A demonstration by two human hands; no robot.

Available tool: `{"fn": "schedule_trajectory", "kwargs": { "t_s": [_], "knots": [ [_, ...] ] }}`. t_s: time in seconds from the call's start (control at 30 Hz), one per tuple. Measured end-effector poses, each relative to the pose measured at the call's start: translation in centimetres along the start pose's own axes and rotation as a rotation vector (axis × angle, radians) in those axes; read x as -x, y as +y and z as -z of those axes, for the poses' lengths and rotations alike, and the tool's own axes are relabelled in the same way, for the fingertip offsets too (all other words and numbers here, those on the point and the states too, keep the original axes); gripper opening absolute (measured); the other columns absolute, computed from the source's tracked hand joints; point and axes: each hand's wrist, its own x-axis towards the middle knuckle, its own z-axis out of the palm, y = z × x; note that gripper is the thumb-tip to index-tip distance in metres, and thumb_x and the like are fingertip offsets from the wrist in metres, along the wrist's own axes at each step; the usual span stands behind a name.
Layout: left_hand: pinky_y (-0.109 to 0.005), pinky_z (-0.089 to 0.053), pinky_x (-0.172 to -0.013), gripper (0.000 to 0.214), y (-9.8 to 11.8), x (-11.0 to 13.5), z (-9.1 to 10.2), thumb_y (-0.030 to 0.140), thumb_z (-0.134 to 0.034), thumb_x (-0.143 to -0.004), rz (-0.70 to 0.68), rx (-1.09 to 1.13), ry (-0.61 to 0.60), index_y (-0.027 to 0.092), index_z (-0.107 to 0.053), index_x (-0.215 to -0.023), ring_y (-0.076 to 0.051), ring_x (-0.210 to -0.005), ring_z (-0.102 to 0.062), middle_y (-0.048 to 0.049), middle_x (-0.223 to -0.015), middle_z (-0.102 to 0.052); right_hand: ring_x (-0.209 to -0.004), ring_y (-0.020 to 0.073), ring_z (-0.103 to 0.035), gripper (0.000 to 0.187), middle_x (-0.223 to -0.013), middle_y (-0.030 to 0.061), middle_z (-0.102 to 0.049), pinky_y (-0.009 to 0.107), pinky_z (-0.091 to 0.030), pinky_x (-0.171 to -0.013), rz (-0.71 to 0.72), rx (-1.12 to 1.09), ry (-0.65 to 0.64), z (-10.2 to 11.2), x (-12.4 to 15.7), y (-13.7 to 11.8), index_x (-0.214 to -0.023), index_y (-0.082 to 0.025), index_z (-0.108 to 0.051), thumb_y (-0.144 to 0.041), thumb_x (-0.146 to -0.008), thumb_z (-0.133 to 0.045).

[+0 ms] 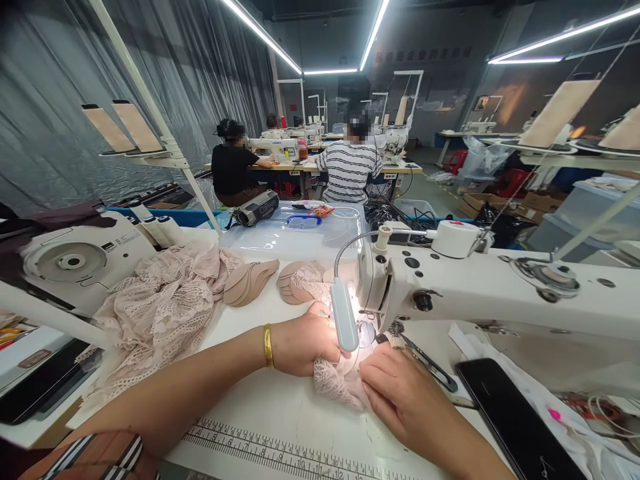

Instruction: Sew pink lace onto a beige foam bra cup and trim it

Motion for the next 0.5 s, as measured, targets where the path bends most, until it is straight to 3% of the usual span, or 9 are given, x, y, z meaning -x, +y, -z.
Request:
{"fn": "schedule_trajectory", "kwargs": {
  "t_s": [0.13,0.5],
  "knots": [
    [-0.038,-0.027,-0.077,0.016,0.31,-0.06,0.14,0.004,-0.062,-0.072,-0.011,-0.034,-0.004,0.017,-0.055,-0.066,-0.017,-0.076,-0.060,0.0018,-0.076,-0.070,-0.086,0.0198,-0.054,0.019,-0.092,0.0030,-0.060,0.035,-0.044,-0.076,-0.086,-0.054,-0.125,-0.18,0.05,0.19,-0.099,-0.025,-0.060,-0.027,-0.107,-0.043],
    [-0.043,-0.028,-0.083,0.017,-0.12,-0.15,-0.25,0.007,-0.064,-0.072,0.038,-0.089,-0.001,0.017,-0.054,-0.063,-0.015,-0.067,-0.053,0.0020,-0.069,-0.066,-0.087,0.0198,-0.056,0.021,-0.095,0.0029,-0.062,0.037,-0.045,-0.078,-0.110,-0.040,-0.104,-0.57,0.06,0.71,-0.102,-0.026,-0.063,-0.025,-0.107,-0.043]
  ]
}}
